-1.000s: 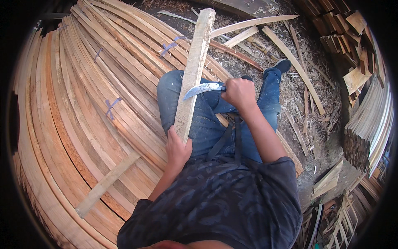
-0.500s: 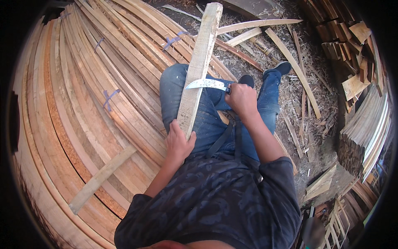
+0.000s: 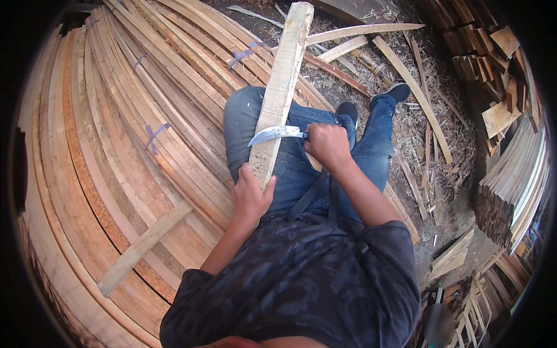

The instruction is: The person sits on the ground and uses a curved knife to shave thin strips from a long wooden plank. They hold the plank with their left hand and repeatedly scrape the blade along its length to remove wood shavings.

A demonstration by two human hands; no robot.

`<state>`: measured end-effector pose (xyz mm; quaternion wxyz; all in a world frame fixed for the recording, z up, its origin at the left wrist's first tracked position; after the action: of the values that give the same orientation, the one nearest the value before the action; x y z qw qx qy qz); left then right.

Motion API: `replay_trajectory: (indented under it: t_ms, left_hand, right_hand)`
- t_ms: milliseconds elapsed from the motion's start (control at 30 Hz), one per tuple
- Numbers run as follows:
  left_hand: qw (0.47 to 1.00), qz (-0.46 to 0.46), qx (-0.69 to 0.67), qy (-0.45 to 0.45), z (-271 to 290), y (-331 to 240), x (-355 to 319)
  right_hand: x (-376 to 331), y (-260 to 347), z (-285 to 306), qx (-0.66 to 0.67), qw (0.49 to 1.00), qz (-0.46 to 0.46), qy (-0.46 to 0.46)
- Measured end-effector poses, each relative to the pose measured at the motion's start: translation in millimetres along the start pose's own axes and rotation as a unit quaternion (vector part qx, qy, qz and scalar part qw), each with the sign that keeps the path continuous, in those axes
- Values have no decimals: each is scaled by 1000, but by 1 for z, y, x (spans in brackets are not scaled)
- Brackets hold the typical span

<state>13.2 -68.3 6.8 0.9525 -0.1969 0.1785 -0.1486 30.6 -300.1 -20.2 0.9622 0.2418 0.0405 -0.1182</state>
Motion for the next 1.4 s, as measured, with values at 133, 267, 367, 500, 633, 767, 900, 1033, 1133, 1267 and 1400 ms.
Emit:
replay_trajectory:
  t_ms: [133, 267, 367, 500, 633, 767, 900, 1033, 1133, 1267, 1400]
  left_hand:
    - [1000, -5, 14, -25, 0, -6, 2]
    - [999, -11, 24, -40, -1, -3, 1]
    - [1000, -6, 13, -27, 1, -5, 1]
    - [999, -5, 24, -27, -2, -11, -1]
    - [999, 0, 18, -45, -6, 1, -1]
    - [999, 16, 27, -37, -9, 3, 0]
    - [999, 9, 26, -41, -5, -1, 1]
    - [999, 6, 18, -48, -2, -1, 1]
    - [998, 11, 29, -50, -1, -5, 6]
    - [997, 24, 59, -39, -2, -4, 6]
    - [999, 27, 36, -24, 0, -5, 7]
  right_hand:
    - [27, -41, 19, -18, 992, -100, -72]
    - [2, -12, -4, 48, 996, -66, -33]
    - [0, 6, -4, 19, 1000, 15, -14]
    - [40, -98, 25, -8, 966, -232, -116]
    - [32, -87, 54, -8, 969, -233, -83]
    - [13, -60, 52, 51, 973, -219, -41]
    - [-1, -26, 28, 62, 989, -132, -12]
    - [10, -8, 17, 17, 997, -73, -11]
    - [47, -28, 29, -58, 996, -59, -28]
    - [82, -62, 41, -96, 989, -112, -22]
    - [93, -163, 83, -107, 951, -278, -82]
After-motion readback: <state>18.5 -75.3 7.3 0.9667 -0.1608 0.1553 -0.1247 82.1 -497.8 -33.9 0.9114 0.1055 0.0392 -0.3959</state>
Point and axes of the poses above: each hand's wrist, its own x-axis towards the middle knuckle, its own z-axis out of the back of the hand, y = z × x, the point moved 6 cm from there along x, towards the middle knuckle, and after that the axes turned 1 degree about x, right-handed, at the moved point
